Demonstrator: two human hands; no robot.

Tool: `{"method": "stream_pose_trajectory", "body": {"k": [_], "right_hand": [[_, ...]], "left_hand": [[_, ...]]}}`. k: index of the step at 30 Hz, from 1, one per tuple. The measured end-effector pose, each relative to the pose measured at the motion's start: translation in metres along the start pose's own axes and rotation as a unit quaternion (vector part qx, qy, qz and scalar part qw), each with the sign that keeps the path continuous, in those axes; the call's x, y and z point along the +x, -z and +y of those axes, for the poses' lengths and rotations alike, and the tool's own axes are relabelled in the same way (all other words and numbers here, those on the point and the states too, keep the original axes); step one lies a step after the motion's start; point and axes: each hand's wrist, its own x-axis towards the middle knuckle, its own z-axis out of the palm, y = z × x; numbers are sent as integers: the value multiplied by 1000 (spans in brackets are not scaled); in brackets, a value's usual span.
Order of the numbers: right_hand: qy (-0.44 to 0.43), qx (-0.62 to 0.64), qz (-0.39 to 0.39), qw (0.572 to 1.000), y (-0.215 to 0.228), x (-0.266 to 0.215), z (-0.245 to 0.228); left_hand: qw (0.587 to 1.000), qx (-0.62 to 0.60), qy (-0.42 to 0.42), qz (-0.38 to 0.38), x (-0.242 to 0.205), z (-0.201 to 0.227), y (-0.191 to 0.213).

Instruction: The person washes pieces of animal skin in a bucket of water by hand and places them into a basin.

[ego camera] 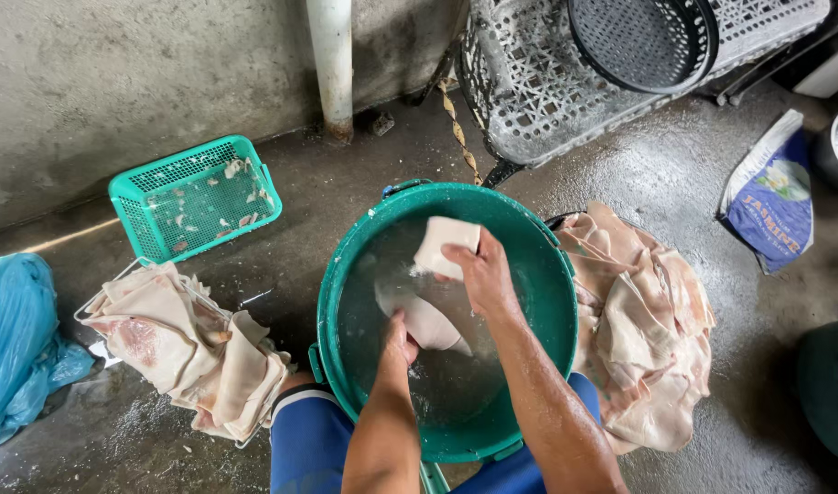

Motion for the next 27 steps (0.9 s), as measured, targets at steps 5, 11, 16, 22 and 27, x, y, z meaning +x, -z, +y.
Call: {"method": "stream_pose_trajectory", "body": {"k": [5,11,16,22,27], "right_hand": [[-31,176,44,983,16,-18,-26],[-316,97,87,940,85,-64,104],[-253,-429,-44,866,137,-38,180],[-262,-320,-108,904,75,6,253],[-182,-263,-329,888,64,-11,307]], "left_hand": [[998,-68,-11,-9,-37,10,-14],[997,-79,-13,7,-49,32,-27],[977,180,-56,98,-12,19,0],[939,284,-89,175,6,-8,10],[901,312,-144,265,15,11,22]]}}
